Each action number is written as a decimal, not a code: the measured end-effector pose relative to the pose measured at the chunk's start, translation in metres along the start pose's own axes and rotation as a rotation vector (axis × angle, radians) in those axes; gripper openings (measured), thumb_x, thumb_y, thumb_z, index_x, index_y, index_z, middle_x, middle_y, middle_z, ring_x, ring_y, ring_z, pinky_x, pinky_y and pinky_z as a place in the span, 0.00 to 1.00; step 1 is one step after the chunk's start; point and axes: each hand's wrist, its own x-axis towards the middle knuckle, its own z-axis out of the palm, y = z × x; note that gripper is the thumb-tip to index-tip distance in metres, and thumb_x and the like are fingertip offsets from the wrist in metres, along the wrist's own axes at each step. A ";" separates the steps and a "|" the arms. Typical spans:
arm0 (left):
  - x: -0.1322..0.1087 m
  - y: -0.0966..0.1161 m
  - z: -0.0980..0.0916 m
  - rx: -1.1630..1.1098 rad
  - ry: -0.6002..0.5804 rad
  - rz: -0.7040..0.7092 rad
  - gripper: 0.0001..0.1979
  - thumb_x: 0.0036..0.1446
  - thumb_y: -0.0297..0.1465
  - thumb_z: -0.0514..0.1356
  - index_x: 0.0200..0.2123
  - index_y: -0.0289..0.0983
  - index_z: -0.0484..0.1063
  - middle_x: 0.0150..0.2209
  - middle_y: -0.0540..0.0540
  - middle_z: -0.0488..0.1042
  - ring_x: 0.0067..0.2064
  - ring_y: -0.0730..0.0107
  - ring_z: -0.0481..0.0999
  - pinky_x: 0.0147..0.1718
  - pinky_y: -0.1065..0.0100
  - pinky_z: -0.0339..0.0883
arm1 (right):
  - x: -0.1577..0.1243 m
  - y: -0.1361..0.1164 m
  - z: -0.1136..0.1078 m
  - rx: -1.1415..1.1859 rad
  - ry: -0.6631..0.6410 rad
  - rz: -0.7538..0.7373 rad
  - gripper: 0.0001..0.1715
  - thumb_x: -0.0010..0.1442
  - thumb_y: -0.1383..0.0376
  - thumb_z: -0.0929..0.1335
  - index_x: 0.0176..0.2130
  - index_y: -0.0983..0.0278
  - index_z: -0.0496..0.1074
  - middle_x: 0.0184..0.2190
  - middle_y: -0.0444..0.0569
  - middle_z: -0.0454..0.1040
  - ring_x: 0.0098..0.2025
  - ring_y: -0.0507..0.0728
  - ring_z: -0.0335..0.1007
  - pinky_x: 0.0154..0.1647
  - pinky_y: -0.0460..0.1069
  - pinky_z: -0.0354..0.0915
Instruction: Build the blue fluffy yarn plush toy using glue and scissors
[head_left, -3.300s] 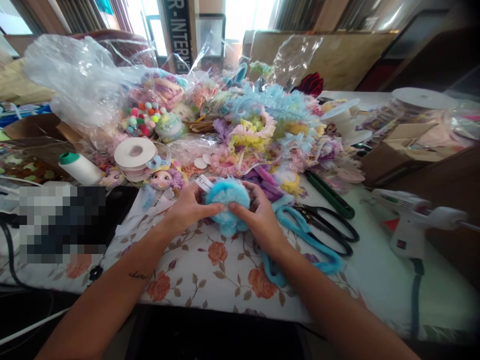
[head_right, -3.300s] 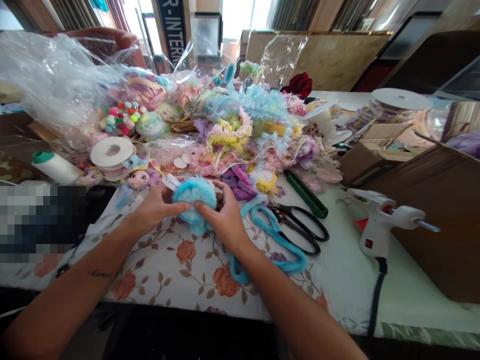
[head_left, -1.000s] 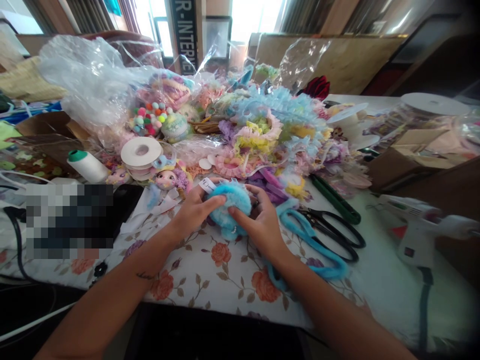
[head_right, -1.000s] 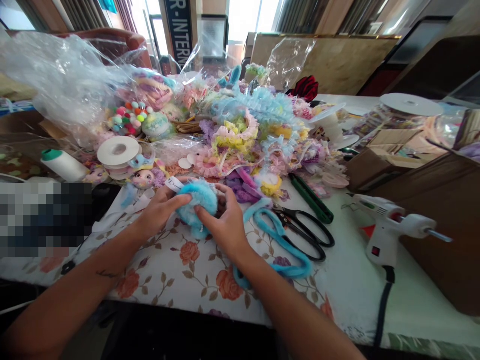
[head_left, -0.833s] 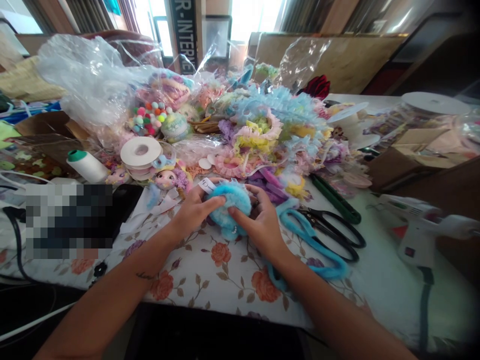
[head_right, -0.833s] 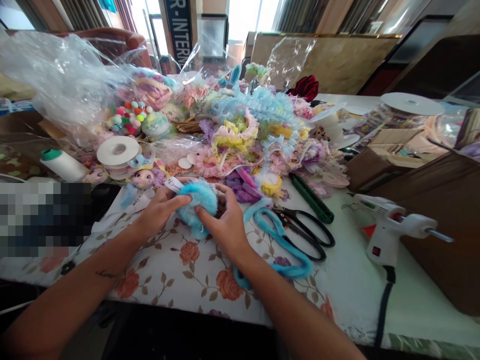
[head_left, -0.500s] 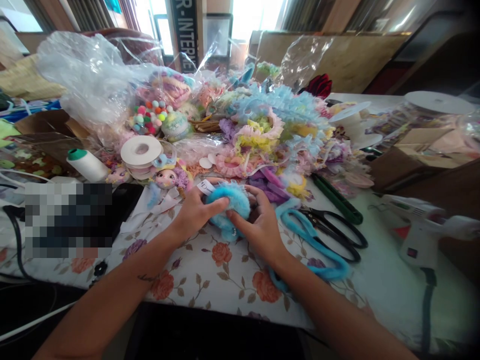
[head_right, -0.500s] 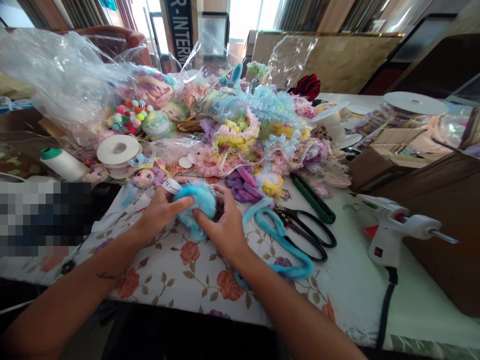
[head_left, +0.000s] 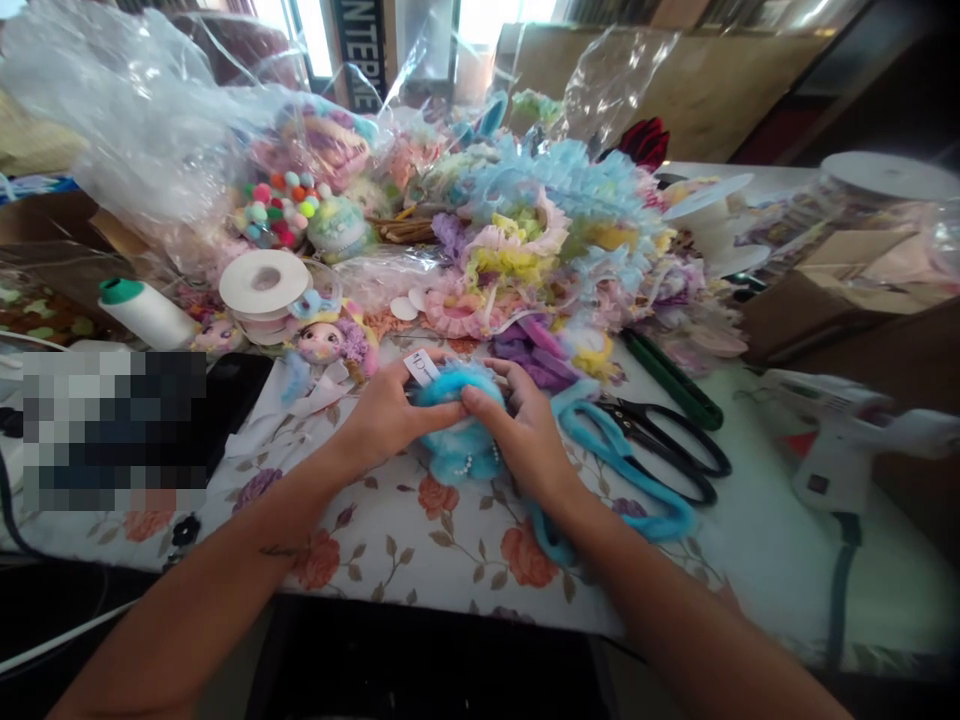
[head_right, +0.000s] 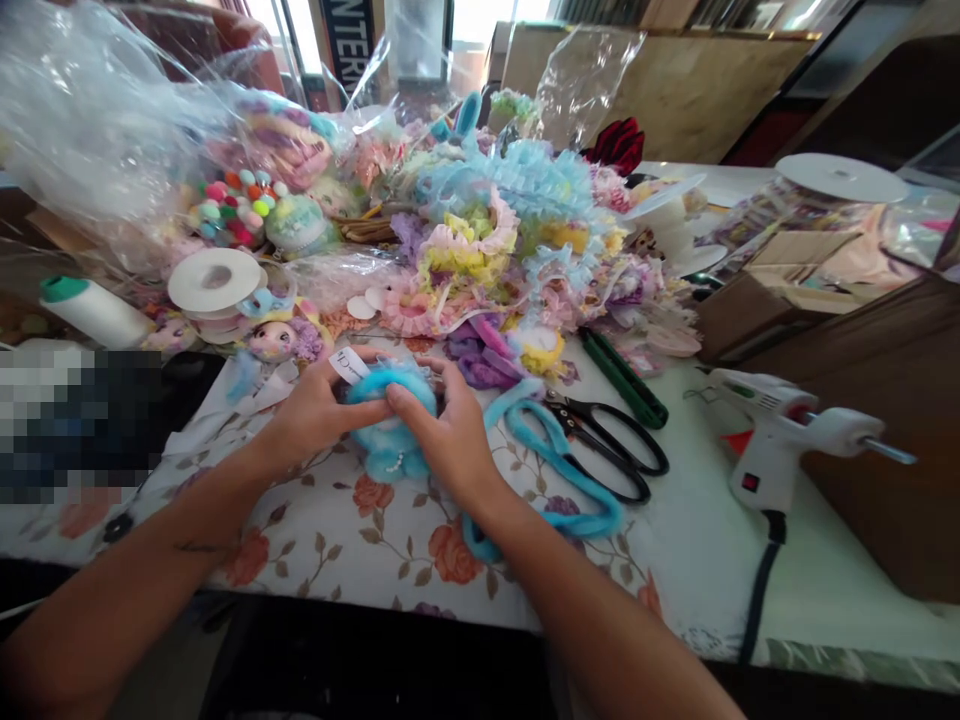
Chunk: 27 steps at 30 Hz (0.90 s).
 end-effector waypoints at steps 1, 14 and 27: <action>0.001 0.000 -0.001 -0.038 -0.008 -0.026 0.25 0.47 0.39 0.74 0.47 0.38 0.75 0.39 0.46 0.79 0.40 0.62 0.78 0.38 0.65 0.73 | 0.000 -0.001 0.000 0.010 -0.003 -0.003 0.31 0.58 0.44 0.71 0.53 0.60 0.70 0.42 0.50 0.77 0.44 0.62 0.74 0.42 0.55 0.70; 0.000 -0.006 -0.004 -0.196 -0.072 -0.080 0.24 0.49 0.33 0.71 0.51 0.39 0.74 0.37 0.47 0.78 0.36 0.65 0.77 0.34 0.67 0.72 | -0.003 -0.001 -0.001 0.035 0.021 -0.035 0.26 0.60 0.46 0.71 0.49 0.59 0.72 0.41 0.48 0.78 0.40 0.60 0.74 0.38 0.53 0.70; -0.002 -0.002 0.000 -0.180 -0.025 -0.034 0.17 0.53 0.39 0.69 0.44 0.39 0.76 0.34 0.48 0.75 0.34 0.66 0.74 0.32 0.67 0.69 | -0.005 -0.002 0.002 0.010 0.018 -0.028 0.27 0.60 0.45 0.71 0.50 0.60 0.71 0.40 0.48 0.78 0.39 0.59 0.74 0.37 0.53 0.69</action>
